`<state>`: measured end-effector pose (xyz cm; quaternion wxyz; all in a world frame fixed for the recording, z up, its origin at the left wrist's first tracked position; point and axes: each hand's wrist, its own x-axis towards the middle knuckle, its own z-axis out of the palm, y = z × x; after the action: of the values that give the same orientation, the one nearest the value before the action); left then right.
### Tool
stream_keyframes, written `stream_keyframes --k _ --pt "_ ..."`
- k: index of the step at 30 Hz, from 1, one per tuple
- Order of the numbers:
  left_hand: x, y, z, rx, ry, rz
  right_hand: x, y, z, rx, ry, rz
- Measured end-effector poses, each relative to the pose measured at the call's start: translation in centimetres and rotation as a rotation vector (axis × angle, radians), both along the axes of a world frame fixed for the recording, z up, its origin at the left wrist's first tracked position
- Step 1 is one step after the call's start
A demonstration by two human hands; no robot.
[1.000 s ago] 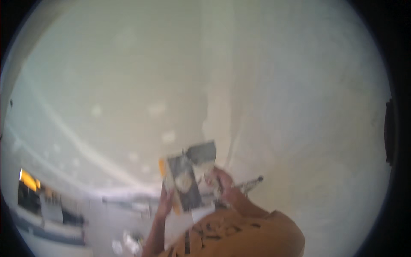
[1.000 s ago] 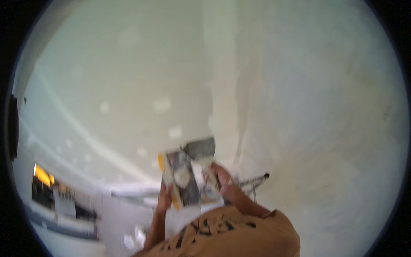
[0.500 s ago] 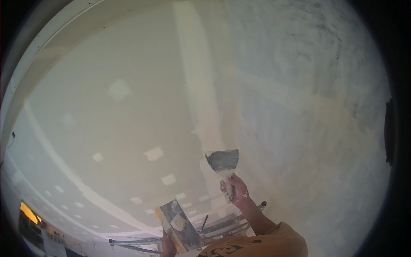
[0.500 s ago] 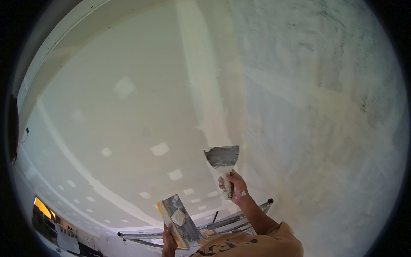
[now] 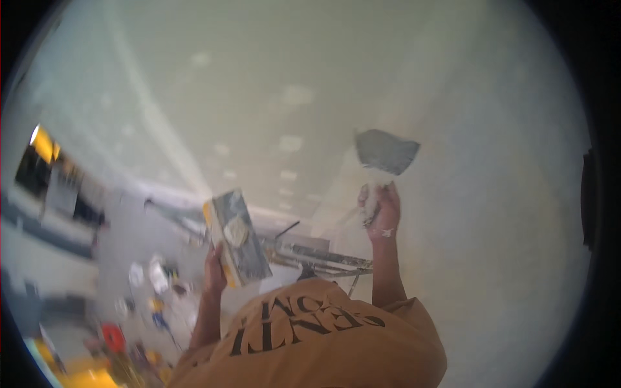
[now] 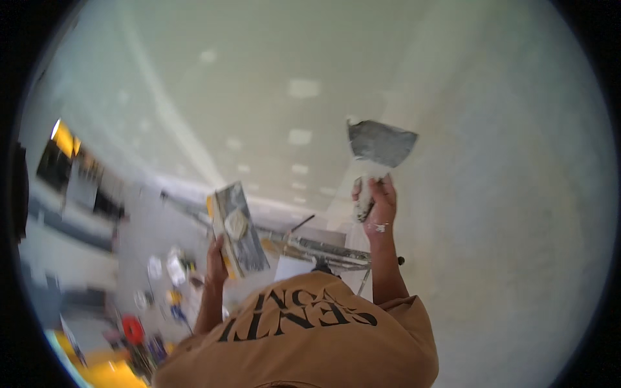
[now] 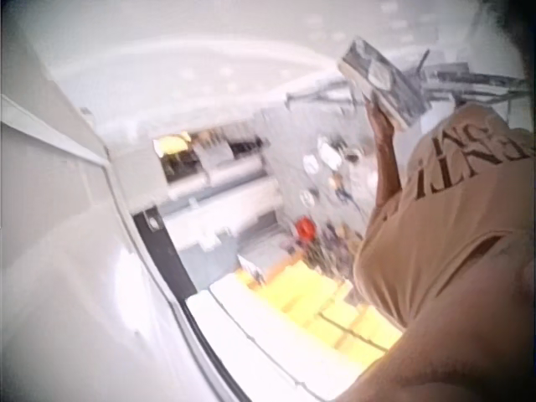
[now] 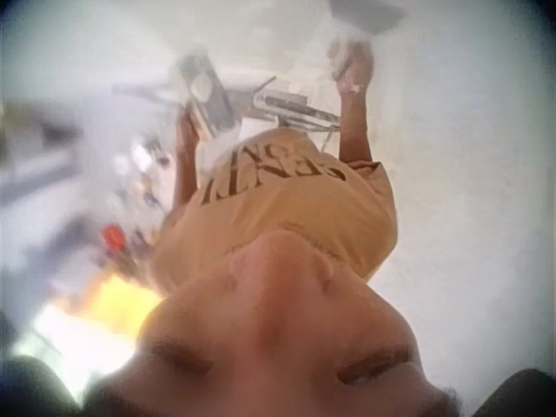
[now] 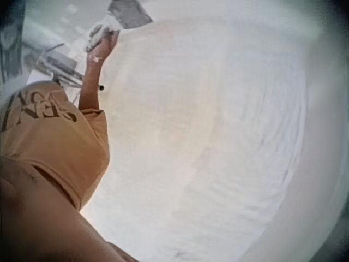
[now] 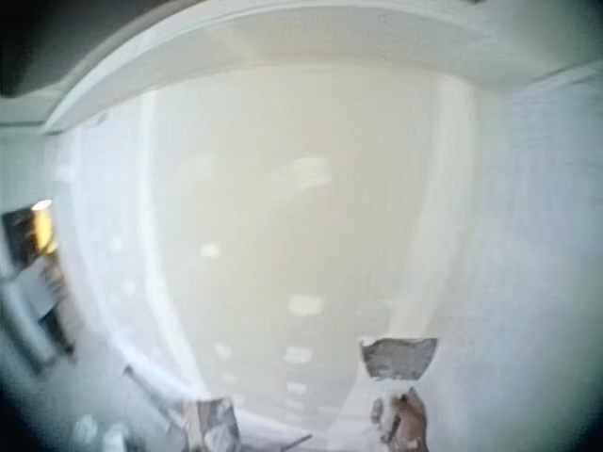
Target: Applying joint compound to a drywall ceiling and wall joints using a trowel and a putty knife while standing on a scaffold.
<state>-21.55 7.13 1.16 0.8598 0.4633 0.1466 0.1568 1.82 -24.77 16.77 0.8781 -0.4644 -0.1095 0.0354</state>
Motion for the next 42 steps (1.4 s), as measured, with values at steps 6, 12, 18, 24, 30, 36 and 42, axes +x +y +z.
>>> stream_keyframes --k 6,12,18,24,30,36,42 --pt "-12.9 4.6 -1.7 -0.170 0.090 0.471 -3.2 10.2 2.2 -0.196 -0.354 0.037" --pt "-31.3 2.1 -0.9 -0.077 0.050 1.085 -8.4 19.7 -0.9 -0.049 -0.723 0.332" --pt "-41.9 -6.8 -2.1 -0.135 0.075 1.484 -22.1 30.2 -26.1 -0.885 -1.179 0.762" --pt "-44.8 -13.6 -2.3 -0.207 0.106 1.663 -28.3 34.3 -38.1 -0.662 -0.986 0.921" --pt "-46.2 -12.8 -3.6 -0.259 0.076 1.660 -28.7 35.1 -34.2 -0.750 -0.947 0.891" --pt "-43.0 -7.2 -5.0 -0.242 0.011 1.463 -23.5 32.0 -30.0 -0.836 -0.602 0.923" --pt "-37.0 -0.8 -6.1 -0.228 -0.014 1.233 -16.1 24.9 -28.0 -0.776 -0.321 0.860"
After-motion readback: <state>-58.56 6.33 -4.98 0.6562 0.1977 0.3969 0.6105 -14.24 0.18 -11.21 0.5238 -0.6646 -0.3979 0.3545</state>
